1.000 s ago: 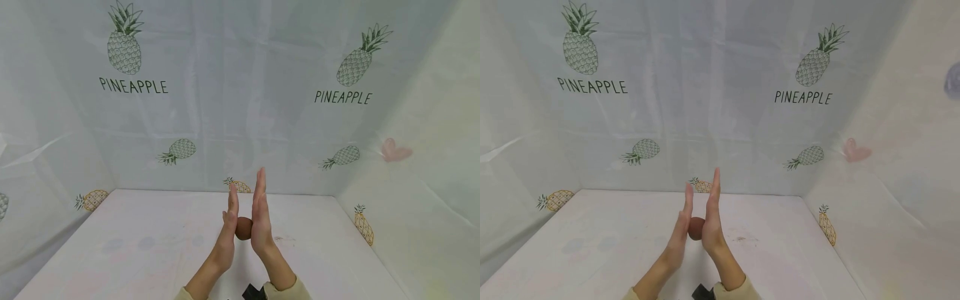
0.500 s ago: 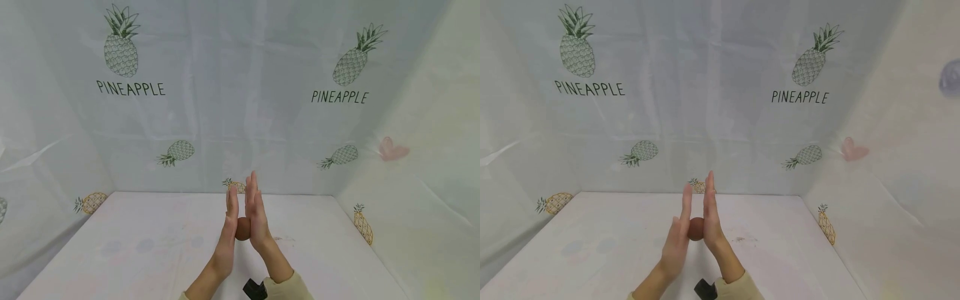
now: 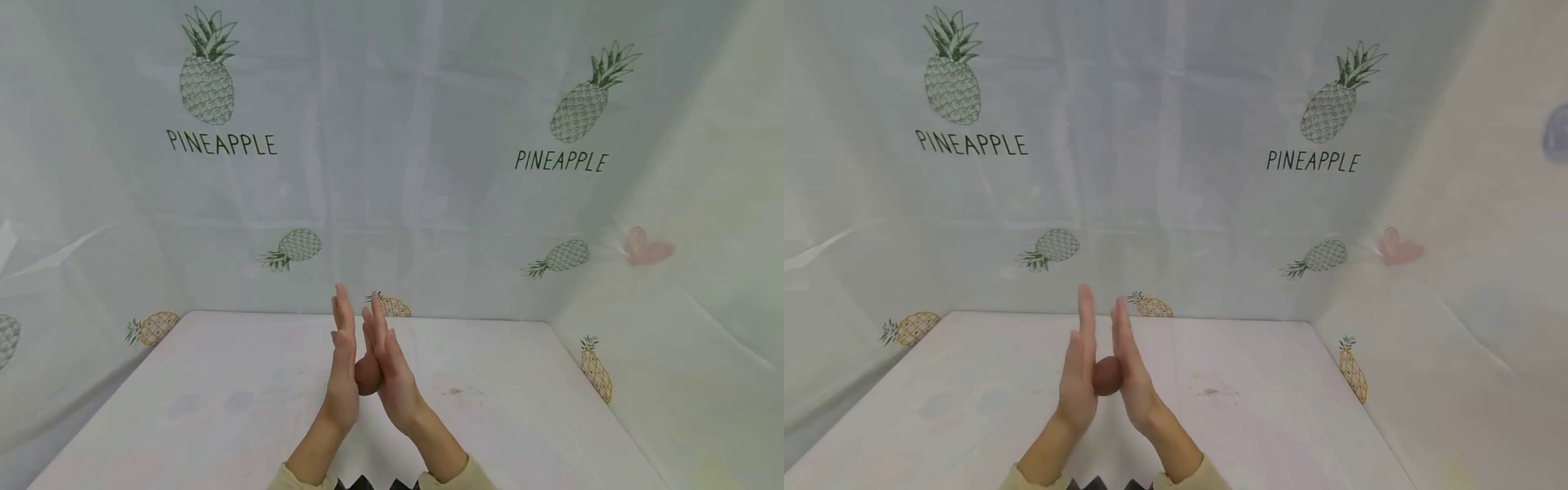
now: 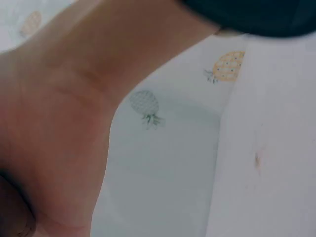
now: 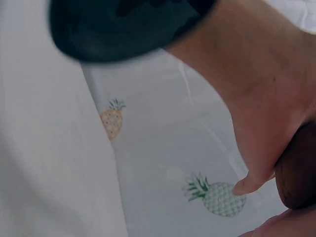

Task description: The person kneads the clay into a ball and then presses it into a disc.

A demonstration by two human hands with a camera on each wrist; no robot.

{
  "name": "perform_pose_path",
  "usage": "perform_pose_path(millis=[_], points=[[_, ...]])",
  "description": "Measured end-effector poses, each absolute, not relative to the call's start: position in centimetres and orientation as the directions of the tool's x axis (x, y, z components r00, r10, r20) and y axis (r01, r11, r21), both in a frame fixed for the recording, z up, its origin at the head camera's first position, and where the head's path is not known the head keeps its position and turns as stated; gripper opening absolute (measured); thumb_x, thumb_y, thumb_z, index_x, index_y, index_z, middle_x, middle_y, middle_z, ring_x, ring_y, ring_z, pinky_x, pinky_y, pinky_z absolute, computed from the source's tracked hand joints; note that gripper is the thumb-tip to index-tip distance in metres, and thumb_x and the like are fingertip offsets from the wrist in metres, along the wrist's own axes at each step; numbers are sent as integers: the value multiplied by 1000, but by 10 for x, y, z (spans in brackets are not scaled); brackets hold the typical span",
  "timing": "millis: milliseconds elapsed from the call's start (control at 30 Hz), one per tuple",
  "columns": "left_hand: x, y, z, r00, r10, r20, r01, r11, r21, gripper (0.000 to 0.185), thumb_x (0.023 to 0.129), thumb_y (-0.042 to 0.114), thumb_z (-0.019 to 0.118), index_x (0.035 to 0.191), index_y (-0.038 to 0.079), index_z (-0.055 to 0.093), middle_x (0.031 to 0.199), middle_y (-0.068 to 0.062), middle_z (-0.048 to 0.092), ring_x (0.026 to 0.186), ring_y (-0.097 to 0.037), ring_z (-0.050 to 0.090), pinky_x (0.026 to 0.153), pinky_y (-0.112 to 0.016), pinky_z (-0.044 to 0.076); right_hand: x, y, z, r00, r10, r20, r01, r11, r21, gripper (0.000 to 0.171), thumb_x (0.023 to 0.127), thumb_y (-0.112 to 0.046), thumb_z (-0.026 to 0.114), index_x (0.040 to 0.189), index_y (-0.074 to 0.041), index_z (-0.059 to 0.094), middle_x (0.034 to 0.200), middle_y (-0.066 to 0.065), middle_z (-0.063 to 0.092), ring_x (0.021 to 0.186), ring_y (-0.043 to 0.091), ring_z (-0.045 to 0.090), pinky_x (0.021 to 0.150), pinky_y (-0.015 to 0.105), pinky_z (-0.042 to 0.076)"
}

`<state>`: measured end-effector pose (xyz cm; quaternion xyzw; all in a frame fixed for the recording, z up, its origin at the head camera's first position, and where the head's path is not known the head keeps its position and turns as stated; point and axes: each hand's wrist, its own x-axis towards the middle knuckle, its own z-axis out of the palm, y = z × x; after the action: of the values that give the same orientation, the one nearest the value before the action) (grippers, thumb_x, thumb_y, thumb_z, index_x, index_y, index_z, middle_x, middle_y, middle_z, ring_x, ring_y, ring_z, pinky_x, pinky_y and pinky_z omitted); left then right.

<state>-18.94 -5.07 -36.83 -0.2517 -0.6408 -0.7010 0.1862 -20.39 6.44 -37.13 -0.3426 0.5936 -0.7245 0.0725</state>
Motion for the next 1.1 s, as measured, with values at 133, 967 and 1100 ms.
perform_pose_path(millis=[133,967,1100], points=[[-197,-56,-368,-808,18,589,587,-72,806,63,111,54,8,169,39,-12,173,20,-21,159,-9,-27,119,-62,-30,-196,64,-366,-752,-505,424,-306,-302,-903,62,112,-57,1,171,-37,-7,178,-6,-5,165,20,-9,130,60,-9],[-191,-30,-387,-814,185,551,574,105,812,59,115,37,13,170,35,-9,177,17,-11,163,-15,-18,120,-70,-22,-206,92,-351,-775,-358,520,-415,-333,-847,61,112,-55,3,170,-39,-6,178,-6,-7,164,18,-11,125,67,-15],[-188,-30,-386,-792,198,577,598,60,799,58,115,34,10,169,37,-8,177,16,-11,163,-14,-18,120,-69,-23,-211,90,-355,-785,-361,504,-394,-337,-855,62,113,-55,5,170,-38,-8,178,-8,-9,164,18,-13,125,66,-16]])
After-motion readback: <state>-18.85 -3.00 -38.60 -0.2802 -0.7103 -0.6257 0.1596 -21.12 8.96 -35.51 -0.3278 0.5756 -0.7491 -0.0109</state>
